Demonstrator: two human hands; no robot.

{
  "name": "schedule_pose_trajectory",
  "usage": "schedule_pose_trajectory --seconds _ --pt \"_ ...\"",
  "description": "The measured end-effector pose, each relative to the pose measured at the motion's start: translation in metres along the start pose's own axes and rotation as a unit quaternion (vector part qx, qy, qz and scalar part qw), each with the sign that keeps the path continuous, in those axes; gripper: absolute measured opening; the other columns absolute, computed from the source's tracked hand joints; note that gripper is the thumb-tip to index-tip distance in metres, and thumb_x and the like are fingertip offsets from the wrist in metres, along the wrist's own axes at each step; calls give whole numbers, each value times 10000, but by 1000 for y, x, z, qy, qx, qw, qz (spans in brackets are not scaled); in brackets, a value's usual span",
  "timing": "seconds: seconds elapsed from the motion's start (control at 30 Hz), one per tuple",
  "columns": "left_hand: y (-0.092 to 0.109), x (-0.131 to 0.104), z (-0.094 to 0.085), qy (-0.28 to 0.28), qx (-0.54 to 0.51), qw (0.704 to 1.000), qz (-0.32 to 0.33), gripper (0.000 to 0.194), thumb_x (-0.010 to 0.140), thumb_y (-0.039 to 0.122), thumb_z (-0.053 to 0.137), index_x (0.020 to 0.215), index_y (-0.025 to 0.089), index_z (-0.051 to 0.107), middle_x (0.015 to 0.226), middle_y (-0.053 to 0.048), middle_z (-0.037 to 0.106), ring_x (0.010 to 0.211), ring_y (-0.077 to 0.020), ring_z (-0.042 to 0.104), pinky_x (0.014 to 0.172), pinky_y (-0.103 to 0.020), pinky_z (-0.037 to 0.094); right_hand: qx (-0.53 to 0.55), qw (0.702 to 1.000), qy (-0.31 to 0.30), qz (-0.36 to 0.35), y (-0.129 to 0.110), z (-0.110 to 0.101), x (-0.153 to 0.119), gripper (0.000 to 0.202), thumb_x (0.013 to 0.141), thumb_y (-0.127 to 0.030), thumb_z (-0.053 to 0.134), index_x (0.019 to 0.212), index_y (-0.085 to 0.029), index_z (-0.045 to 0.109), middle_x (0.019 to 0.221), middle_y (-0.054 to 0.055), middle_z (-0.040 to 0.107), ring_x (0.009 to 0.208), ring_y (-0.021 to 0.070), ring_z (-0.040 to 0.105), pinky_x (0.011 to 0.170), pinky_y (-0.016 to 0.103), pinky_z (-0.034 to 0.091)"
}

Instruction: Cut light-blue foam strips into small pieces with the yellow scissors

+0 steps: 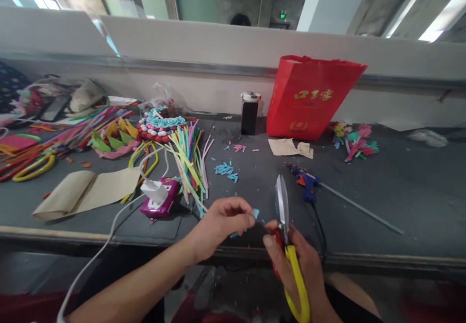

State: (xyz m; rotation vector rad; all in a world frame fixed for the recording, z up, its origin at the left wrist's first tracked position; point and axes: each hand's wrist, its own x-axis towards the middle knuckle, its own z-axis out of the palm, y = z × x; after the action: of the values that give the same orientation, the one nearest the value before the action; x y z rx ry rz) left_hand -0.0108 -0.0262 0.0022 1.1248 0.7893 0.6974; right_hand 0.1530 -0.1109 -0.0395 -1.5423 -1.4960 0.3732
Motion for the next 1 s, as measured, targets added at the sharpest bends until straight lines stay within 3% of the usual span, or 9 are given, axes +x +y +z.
schedule_pose_trajectory --seconds 0.1,0.3,0.67,1.0 --pt "3 0 0 60 -65 995 44 134 732 260 733 760 161 647 578 38 544 546 -78 454 575 -212 355 -48 997 36 -55 2 2 -6 274 899 -420 537 1040 -201 620 758 21 683 625 154 655 621 249 529" --pt "6 -3 5 97 -156 981 66 109 735 236 744 752 176 655 541 44 533 543 -83 470 580 -216 378 -127 977 56 -164 6 7 -12 308 890 -359 589 1135 -175 557 783 40 639 680 175 615 646 303 516" --pt "7 -13 15 105 -169 977 72 120 729 238 751 734 161 658 553 36 547 525 -74 471 552 -209 388 -185 972 43 -140 15 12 -10 270 937 -397 506 1106 -197 569 830 59 650 752 204 624 663 314 510" --pt "5 -13 14 118 -158 978 74 127 753 239 730 716 160 637 566 37 540 539 -70 468 558 -204 377 -181 972 30 -147 25 15 -15 244 932 -327 511 1109 -178 587 781 45 648 693 186 623 676 306 510"
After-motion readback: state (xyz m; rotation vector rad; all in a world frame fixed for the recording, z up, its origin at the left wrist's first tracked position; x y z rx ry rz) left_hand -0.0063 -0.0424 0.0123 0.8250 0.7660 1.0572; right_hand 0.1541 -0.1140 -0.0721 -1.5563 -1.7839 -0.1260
